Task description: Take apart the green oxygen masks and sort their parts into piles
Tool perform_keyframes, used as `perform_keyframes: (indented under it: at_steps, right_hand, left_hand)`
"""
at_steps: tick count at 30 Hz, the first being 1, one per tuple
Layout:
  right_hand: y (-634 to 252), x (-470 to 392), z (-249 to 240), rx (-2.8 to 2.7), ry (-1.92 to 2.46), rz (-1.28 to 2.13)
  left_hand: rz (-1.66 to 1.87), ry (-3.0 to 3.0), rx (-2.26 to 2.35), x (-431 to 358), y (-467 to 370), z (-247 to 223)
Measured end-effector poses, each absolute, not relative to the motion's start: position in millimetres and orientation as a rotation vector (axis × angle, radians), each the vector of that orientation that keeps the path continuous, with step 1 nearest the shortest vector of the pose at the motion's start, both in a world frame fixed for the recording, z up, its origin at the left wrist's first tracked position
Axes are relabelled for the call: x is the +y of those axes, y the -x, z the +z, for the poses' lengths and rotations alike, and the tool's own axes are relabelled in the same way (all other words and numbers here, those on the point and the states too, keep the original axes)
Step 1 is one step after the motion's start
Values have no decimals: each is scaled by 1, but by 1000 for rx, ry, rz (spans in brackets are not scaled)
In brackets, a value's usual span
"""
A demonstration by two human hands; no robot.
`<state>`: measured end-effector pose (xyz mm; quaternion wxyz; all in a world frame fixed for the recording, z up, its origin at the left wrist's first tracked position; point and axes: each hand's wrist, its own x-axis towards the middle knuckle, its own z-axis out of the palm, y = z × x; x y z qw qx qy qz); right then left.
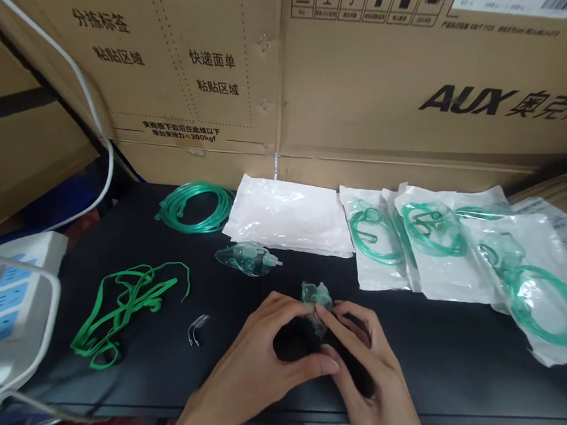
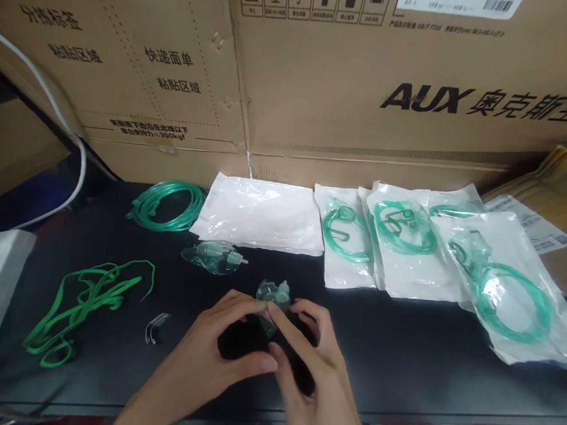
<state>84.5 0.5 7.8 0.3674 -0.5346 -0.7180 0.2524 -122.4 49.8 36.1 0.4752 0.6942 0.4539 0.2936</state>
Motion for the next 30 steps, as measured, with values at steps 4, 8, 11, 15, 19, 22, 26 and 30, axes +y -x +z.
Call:
perform_keyframes:
  at_steps: [4,8,11,15,19,22,26,30]
  right_hand:
    - [-81,3,8,-1627,1436,749]
    - [-73,5,9,-1381,1500,990]
    - [-70,7,13,-1315,1466,1186]
    - [-68,8,20,-1227,1532,1217]
    - [-68,6,22,-1266,1548,1111]
    - [-67,4,19,-1310,1551,1024]
    - [-65,5,18,-1340,1537,1028]
    - [-66,8,19,-1434,1512,1033]
  left_hand:
    - [737,-1566,1096,47,124,32]
    - [739,-1256,947,46,128,24]
    - [726,-1110,857,45,134,21]
    - [654,-1047,864,45,143,22]
    - [635,-1068,912,45,146,24]
    - [650,-1073,892,46,144,25]
    - [680,-1063,865,47,142,25]
    - [700,-1088,911,45,143,23]
